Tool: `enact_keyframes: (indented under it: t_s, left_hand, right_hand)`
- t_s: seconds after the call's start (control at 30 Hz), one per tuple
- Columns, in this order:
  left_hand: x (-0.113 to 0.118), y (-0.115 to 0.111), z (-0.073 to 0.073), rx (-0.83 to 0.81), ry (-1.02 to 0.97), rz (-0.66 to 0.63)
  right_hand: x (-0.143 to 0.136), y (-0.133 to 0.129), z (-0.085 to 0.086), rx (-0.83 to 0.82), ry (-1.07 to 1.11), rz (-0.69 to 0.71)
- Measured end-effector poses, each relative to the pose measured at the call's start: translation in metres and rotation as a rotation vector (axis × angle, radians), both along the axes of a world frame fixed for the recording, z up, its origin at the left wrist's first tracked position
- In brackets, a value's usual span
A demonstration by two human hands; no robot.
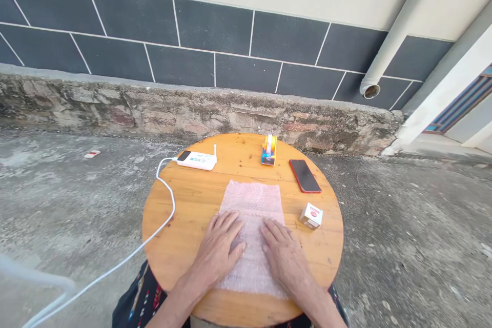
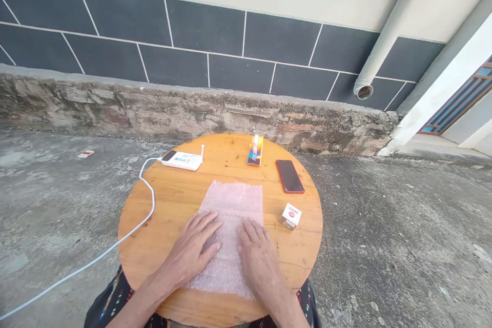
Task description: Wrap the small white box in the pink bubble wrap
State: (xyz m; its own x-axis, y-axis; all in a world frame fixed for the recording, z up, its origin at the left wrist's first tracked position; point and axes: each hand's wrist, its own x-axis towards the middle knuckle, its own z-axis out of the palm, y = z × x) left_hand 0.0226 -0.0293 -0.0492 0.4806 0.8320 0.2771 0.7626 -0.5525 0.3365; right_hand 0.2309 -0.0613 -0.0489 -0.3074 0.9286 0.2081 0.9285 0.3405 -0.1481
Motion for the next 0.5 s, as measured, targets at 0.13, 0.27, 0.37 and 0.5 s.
enact_keyframes:
  t_s: [0.13, 0.27, 0.37, 0.5]
  left_hand:
    - [-0.005, 0.0, -0.004, -0.007, -0.034, 0.001]
    - [-0.005, 0.001, -0.007, -0.012, -0.053, 0.002]
    - [-0.005, 0.001, -0.006, -0.026, -0.047, 0.0]
    - [-0.004, 0.0, -0.002, -0.064, -0.057, 0.005]
  right_hand:
    - [0.027, -0.009, 0.003, 0.083, -0.039, -0.14]
    - [0.0, 0.0, 0.015, 0.068, -0.04, -0.054]
    - [-0.028, 0.023, 0.018, 0.018, -0.023, 0.097]
    - [-0.02, 0.039, 0.018, 0.027, -0.044, -0.016]
